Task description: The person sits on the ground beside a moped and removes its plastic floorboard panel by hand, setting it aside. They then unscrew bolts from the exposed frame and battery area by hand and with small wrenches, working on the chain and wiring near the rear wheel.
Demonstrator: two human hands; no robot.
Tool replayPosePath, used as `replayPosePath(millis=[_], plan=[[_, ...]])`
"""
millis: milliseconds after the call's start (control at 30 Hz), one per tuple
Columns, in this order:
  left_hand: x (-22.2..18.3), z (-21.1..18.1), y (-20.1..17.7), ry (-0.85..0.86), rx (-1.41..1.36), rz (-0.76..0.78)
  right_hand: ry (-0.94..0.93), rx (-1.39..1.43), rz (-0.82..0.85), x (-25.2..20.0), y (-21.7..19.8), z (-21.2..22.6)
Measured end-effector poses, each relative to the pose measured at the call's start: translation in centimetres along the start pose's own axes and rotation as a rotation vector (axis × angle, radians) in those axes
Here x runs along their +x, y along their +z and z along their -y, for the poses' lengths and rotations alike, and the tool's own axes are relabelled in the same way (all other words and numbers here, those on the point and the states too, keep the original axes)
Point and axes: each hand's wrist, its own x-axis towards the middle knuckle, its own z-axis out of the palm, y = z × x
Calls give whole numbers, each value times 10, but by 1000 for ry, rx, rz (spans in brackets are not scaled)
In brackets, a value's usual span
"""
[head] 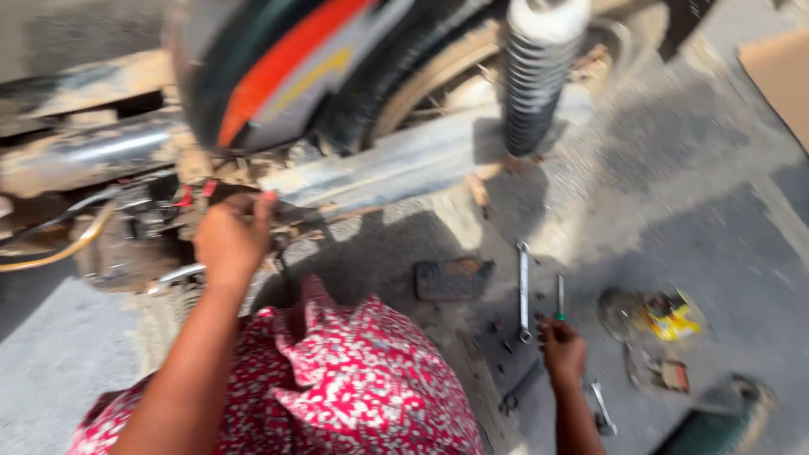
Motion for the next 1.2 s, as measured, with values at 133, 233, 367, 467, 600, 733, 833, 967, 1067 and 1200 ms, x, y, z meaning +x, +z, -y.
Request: replayPosePath(millis=[133, 233, 367, 467, 600, 733, 833, 967, 1067, 1200], plan=[[-10, 9, -14, 129, -65, -22, 135, -273, -55, -45, -3, -45], [-25, 0, -44, 207, -76, -20, 135, -559, -53, -77, 7, -65], [-38, 24, -57, 283, -396, 93, 52, -817, 131, -139, 36, -52], [-45, 46, -54, 315, -395, 118, -22, -857, 236, -173, 39, -73], [-55, 28, -70, 179, -257, 191, 14, -918, 311, -191, 24, -60], [-51, 56, -57, 177, -324, 228, 117, -1002, 145, -167, -5, -43], [-64, 13, -74, 180, -289, 203, 242, -935, -49, -142, -23, -52], [-82, -7, -86, 245, -329, 175, 343, -930, -150, -114, -33, -63], [-92, -30, -94, 177, -420, 189, 465, -981, 49, -109, -25, -32], [-94, -28, -102, 167, -507, 183, 428, -922, 56, -113, -3, -35]])
